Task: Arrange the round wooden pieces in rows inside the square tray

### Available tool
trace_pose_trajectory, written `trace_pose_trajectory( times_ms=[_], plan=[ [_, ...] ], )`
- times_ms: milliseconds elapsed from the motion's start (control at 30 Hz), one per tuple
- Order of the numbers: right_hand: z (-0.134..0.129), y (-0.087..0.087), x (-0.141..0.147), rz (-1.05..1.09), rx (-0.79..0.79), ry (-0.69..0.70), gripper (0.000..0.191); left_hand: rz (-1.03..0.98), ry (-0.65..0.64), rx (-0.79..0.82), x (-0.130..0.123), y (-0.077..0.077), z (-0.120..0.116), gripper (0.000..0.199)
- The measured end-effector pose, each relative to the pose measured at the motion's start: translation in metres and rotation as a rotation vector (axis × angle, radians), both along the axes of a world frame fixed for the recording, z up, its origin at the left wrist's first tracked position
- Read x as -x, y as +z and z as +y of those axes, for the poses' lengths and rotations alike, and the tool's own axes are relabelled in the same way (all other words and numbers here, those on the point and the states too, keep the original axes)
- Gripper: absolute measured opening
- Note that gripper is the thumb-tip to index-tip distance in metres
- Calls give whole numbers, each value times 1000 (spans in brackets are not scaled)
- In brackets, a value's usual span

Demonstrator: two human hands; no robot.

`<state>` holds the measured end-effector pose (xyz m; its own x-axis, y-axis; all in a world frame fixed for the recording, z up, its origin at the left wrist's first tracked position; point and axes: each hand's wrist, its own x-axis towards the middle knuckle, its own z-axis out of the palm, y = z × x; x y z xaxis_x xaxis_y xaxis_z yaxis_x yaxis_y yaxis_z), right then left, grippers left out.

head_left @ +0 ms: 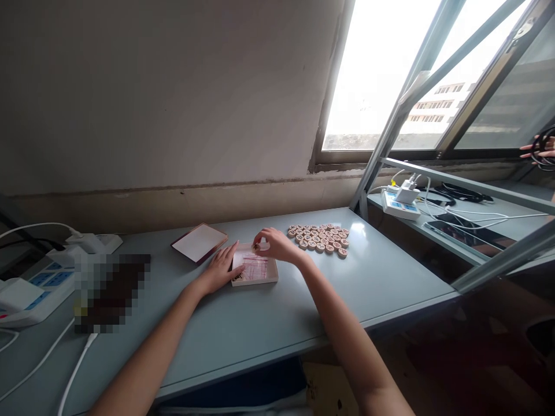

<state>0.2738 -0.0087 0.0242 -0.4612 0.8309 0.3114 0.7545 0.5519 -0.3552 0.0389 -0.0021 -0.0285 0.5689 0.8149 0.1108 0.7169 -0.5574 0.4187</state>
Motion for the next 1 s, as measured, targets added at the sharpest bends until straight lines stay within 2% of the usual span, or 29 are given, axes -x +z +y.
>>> trace_pose_trajectory(
  times_ms=[100,233,367,467,533,633,733,800,867,1000],
  plan=[
    [4,3,-30,-63,15,-202,17,3,1,6,0,1,0,79],
    [2,0,-59,-270,56,-494,16,7,10,19,-1,4,-2,76],
    [1,-4,-70,-329,82,-565,21,12,16,39,-2,8,-4,76],
    [2,0,-64,-279,71,-501,21,24,20,61,-2,9,-5,77],
    [1,4,-50,-197,57,-380,21,24,17,62,-2,9,-4,78],
    [-6,7,-14,-76,71,-71,25,2,13,55,-2,6,-3,79],
    [-18,2,25,-72,158,217,28,-23,17,71,-1,4,-3,76],
    [-24,-4,44,-48,193,259,30,-36,6,74,-1,4,-2,70],
    [-27,-10,53,2,193,244,33,-46,-5,60,-1,3,-1,65],
    [-24,-13,52,39,202,266,30,-39,7,45,0,1,2,68]
  ],
)
